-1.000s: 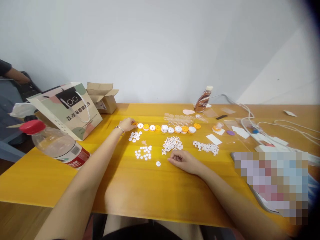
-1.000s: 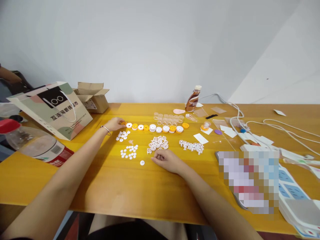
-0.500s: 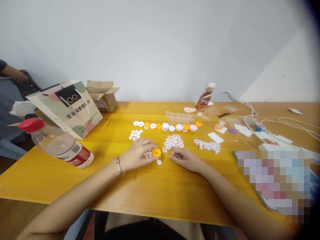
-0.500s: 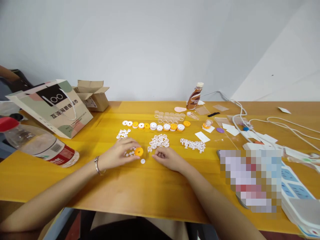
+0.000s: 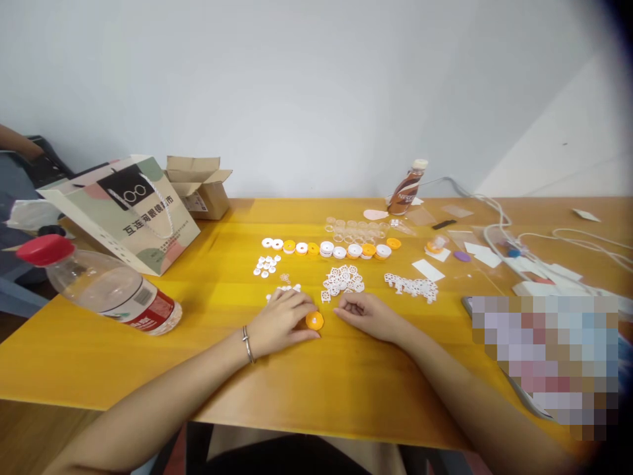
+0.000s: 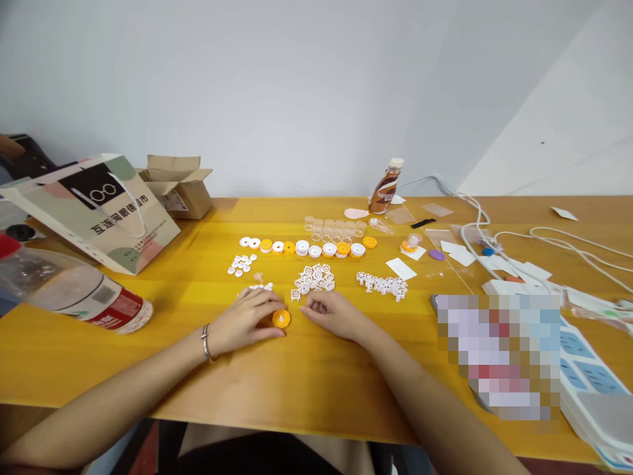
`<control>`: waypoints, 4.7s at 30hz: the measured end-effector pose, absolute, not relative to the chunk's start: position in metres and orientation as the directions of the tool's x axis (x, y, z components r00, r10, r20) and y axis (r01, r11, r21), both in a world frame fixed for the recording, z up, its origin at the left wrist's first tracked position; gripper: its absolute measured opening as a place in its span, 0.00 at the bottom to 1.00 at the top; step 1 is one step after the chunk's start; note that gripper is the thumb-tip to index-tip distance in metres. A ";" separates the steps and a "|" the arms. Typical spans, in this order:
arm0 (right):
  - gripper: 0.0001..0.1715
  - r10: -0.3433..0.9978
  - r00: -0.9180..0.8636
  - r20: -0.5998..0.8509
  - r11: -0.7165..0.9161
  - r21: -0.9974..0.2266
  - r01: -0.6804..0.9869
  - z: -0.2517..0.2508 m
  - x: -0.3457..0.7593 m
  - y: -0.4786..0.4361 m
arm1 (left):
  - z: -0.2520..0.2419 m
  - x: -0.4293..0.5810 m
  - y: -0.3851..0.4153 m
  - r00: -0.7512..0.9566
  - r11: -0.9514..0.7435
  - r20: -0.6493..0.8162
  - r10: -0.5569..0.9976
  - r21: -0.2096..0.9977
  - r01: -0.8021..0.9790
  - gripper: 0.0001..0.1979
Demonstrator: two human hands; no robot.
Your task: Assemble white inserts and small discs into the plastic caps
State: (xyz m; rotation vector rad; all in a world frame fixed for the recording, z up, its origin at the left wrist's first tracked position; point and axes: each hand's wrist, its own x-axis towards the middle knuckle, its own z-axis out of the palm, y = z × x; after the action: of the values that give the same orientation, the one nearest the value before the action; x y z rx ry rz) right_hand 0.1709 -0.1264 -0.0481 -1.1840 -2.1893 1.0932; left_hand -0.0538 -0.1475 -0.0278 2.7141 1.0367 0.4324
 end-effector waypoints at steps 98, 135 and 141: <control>0.11 0.920 -0.370 -0.132 -0.127 -0.991 0.038 -0.041 0.131 -0.148 | -0.034 -0.050 -0.153 0.538 -0.704 0.455 0.709 0.494 0.510 0.09; 0.16 0.782 -0.562 0.271 0.549 -0.726 0.414 -0.055 0.140 -0.149 | -0.046 -0.053 -0.144 0.636 -0.714 0.332 0.697 0.404 0.572 0.07; 0.15 0.780 -0.546 0.306 0.567 -0.715 0.408 -0.055 0.140 -0.148 | -0.048 -0.052 -0.143 0.634 -0.717 0.338 0.695 0.392 0.577 0.08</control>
State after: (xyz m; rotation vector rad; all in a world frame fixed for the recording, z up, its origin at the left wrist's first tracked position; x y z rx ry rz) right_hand 0.1396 -0.1478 -0.0551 -0.9457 -2.1831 0.7810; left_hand -0.0525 -0.1431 -0.0481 2.6100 1.0354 0.6935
